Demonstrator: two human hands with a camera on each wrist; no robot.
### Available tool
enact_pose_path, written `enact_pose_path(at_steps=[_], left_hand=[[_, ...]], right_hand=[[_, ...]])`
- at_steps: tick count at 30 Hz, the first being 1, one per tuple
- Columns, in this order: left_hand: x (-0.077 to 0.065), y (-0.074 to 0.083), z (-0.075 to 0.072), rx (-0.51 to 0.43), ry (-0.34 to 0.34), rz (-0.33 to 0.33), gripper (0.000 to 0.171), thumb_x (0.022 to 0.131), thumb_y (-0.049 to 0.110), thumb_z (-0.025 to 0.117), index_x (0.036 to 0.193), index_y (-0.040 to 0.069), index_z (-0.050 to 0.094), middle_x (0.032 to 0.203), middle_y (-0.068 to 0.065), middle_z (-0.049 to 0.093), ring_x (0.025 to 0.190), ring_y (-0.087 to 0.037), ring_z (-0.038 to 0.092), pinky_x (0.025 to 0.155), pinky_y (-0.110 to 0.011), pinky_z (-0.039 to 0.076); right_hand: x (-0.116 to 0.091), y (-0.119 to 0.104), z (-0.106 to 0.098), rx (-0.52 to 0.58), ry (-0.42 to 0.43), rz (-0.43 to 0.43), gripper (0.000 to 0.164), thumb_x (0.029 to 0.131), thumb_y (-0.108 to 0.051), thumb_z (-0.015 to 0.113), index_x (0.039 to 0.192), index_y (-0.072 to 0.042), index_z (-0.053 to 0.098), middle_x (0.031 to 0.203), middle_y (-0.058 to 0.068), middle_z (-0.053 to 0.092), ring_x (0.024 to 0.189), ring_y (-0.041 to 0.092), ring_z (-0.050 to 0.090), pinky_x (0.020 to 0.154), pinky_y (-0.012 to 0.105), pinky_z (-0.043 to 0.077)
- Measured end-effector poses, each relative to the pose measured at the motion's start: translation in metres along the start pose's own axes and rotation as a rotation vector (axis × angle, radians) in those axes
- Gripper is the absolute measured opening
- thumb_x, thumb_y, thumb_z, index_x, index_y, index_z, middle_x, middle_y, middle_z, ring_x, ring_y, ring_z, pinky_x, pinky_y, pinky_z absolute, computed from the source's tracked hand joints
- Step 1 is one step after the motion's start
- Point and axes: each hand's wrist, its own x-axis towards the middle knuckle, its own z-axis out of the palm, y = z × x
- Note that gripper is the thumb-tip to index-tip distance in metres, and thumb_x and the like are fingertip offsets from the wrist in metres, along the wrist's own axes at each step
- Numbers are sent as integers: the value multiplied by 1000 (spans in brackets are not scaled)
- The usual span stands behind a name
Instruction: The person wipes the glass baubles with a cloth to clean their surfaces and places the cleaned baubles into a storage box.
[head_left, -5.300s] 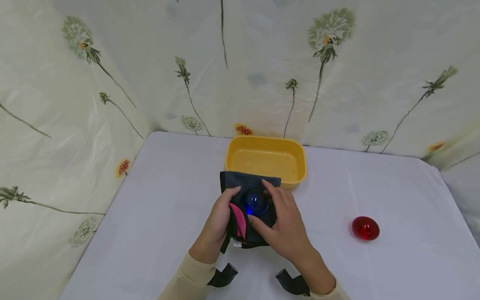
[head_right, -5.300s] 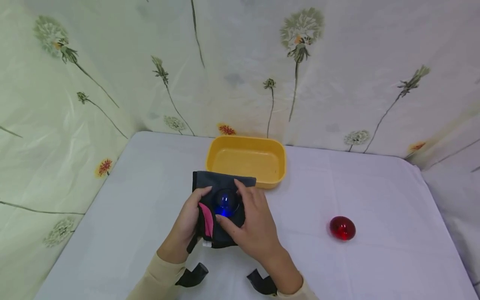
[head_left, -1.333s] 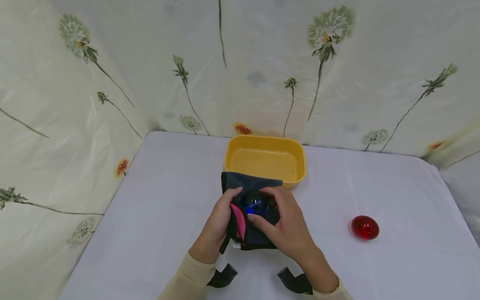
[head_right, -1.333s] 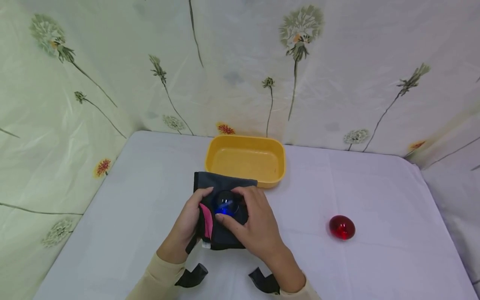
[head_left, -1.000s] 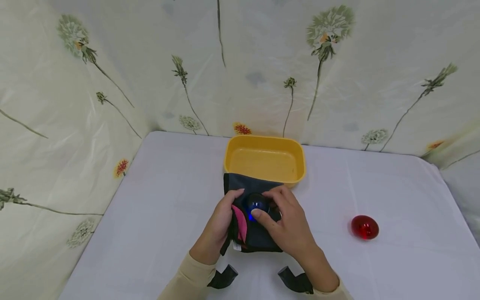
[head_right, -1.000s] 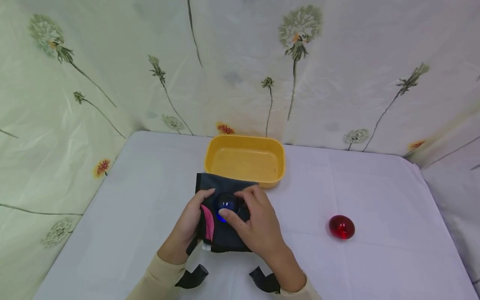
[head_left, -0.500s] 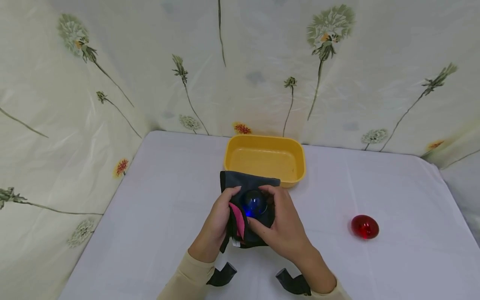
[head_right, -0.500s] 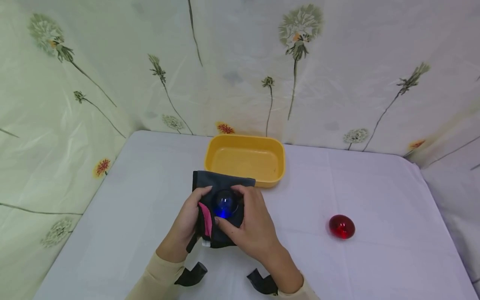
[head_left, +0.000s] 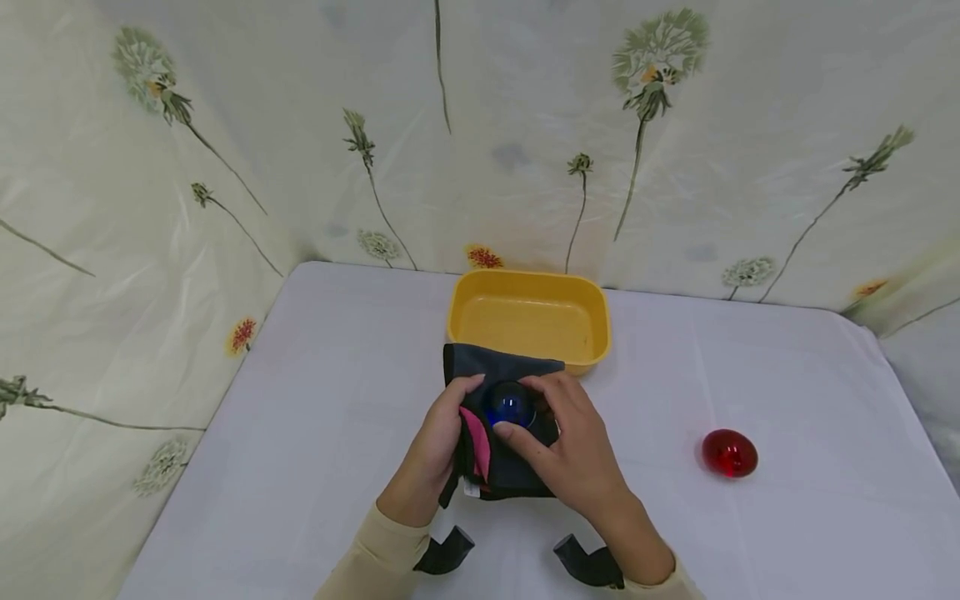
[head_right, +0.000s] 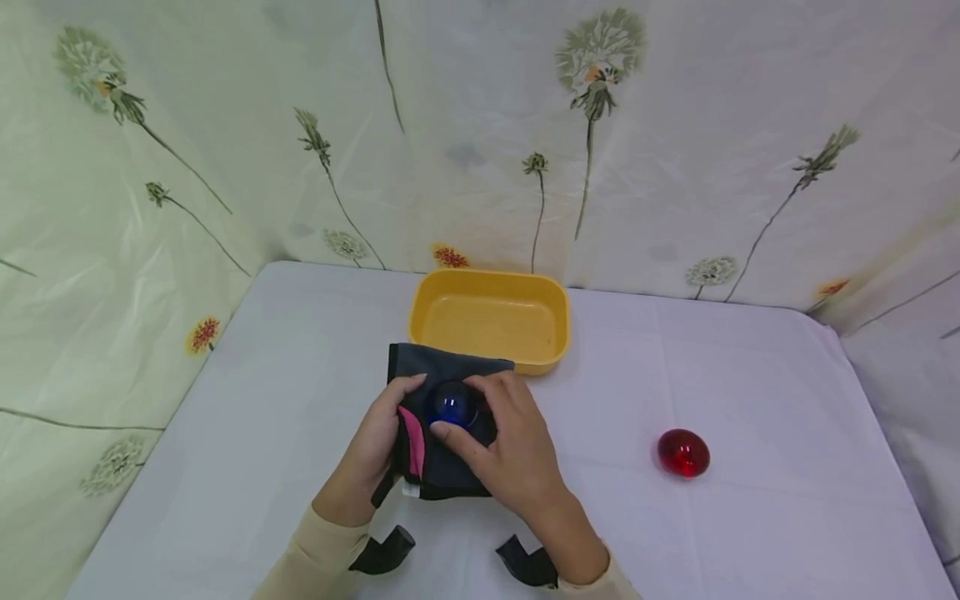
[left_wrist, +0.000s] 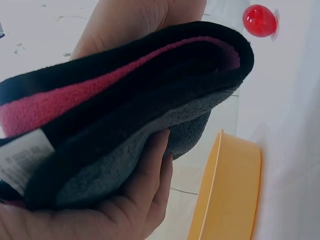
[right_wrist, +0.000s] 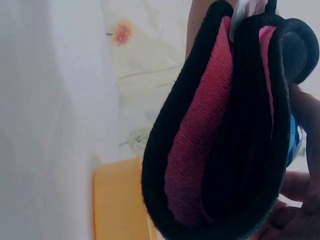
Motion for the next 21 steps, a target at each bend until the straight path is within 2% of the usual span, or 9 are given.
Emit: enact_pose_path(at_steps=[10, 12, 16, 19, 21], left_hand=[[-1, 0, 0, 41, 30, -28, 60, 104, 45, 47, 144, 1, 38, 130, -12, 53, 108, -17, 58, 88, -24, 52], [-1, -1, 0, 39, 30, -19, 59, 105, 45, 46, 143, 0, 39, 128, -12, 54, 106, -16, 59, 87, -24, 53], [0, -1, -2, 30, 25, -1, 57, 105, 44, 44, 142, 0, 41, 122, -10, 57, 100, -15, 62, 85, -24, 53], [0, 0, -2, 35, 26, -8, 60, 105, 46, 44, 145, 1, 40, 127, -12, 56, 103, -17, 61, 87, -24, 53], [0, 0, -2, 45, 27, -15, 63, 105, 46, 43, 148, 1, 38, 132, -15, 54, 108, -19, 59, 89, -25, 53]], right_hand=[[0, 3, 0, -17, -4, 8, 44, 90, -35, 83, 120, -8, 68, 110, -1, 59, 96, 10, 53, 79, 33, 55], [0, 2, 1, -8, -22, 19, 47, 90, -36, 82, 124, -8, 66, 112, -1, 59, 100, 11, 53, 82, 35, 55], [-1, 0, 1, 26, -65, 41, 63, 89, -36, 84, 138, -8, 55, 121, 1, 57, 108, 13, 51, 90, 39, 53], [-1, -1, 1, 55, -73, 43, 73, 86, -32, 87, 144, -9, 48, 126, 2, 55, 109, 13, 51, 93, 38, 52], [-1, 0, 1, 53, -67, 28, 72, 85, -28, 88, 142, -9, 49, 126, 2, 56, 110, 13, 51, 94, 37, 52]])
